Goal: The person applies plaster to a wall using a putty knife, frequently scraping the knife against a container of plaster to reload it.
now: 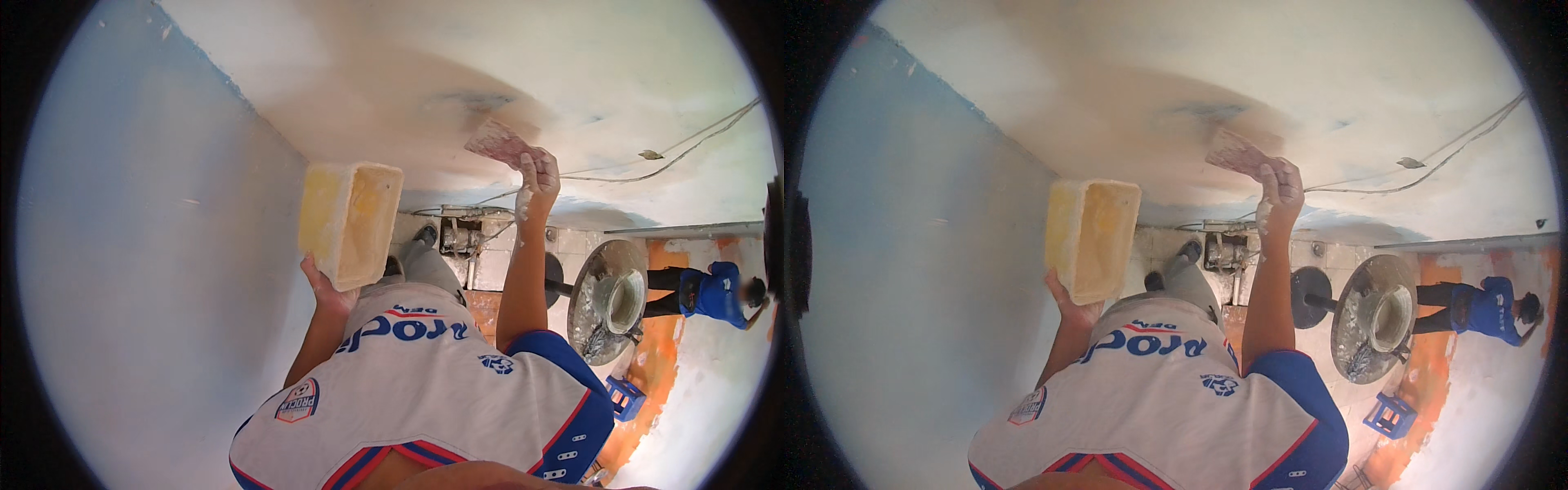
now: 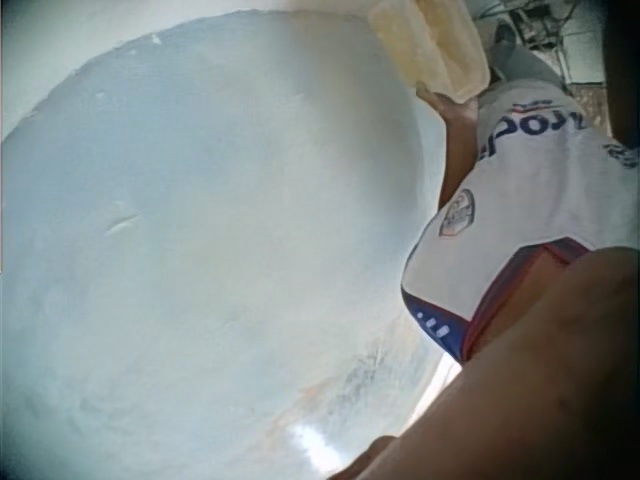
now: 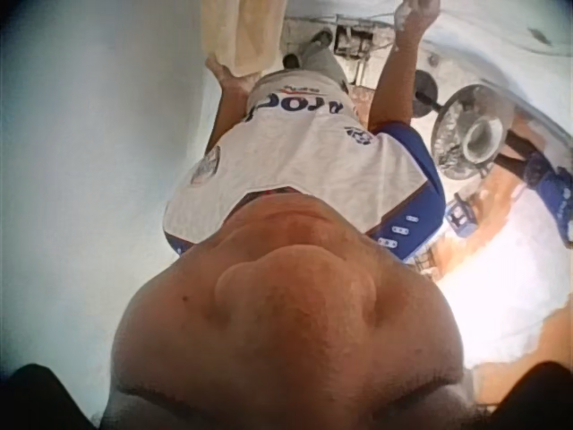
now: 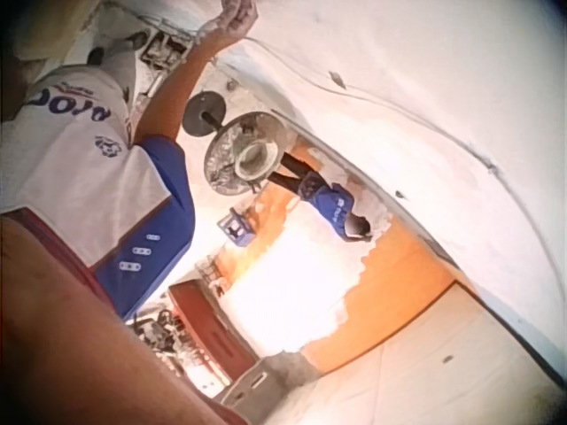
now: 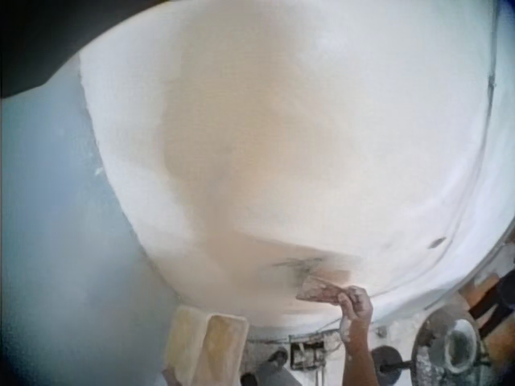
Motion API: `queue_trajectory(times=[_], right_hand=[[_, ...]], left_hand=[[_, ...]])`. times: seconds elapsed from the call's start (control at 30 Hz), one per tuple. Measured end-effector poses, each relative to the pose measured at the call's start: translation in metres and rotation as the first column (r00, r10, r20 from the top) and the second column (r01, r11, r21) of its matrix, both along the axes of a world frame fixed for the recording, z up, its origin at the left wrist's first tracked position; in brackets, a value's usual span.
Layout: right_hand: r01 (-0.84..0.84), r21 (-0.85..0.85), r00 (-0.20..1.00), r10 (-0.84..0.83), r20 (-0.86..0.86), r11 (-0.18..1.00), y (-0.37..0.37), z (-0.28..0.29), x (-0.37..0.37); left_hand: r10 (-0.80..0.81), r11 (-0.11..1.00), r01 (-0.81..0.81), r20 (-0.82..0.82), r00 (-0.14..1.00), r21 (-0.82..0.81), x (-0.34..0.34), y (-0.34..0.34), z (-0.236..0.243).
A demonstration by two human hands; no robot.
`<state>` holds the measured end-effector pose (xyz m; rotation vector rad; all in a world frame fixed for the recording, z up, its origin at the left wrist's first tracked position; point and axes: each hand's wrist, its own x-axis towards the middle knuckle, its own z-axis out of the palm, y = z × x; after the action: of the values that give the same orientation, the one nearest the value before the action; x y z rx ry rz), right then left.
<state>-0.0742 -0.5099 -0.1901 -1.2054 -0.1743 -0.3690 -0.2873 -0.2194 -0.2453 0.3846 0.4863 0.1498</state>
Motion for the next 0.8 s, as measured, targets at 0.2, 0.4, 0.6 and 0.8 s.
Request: queue_trajectory(times=[0.2,0.4,0.6,0.8], right_hand=[[0.134,-0.267,0.988,-0.149,-0.038,0.954,0.048,0.015,0.020],[0.100,-0.265,0.995,-0.095,0.032,0.959,0.005,0.003,0.001],[0.226,-0.132,0.974,-0.226,0.016,0.965,0.014,0.024,0.011],[0.210,-0.467,0.967,-0.112,0.228,0.859,0.044,-0.007,0.008]], left_hand=[[-0.032,0.999,0.031,0.089,0.996,0.014,0.000,0.011,-0.013],[-0.004,1.000,0.003,0.086,0.996,0.013,-0.001,0.013,-0.005],[0.018,1.000,-0.018,-0.020,1.000,0.018,0.001,0.012,-0.001],[-0.075,0.995,0.069,0.075,0.994,0.077,0.000,0.018,-0.014]])
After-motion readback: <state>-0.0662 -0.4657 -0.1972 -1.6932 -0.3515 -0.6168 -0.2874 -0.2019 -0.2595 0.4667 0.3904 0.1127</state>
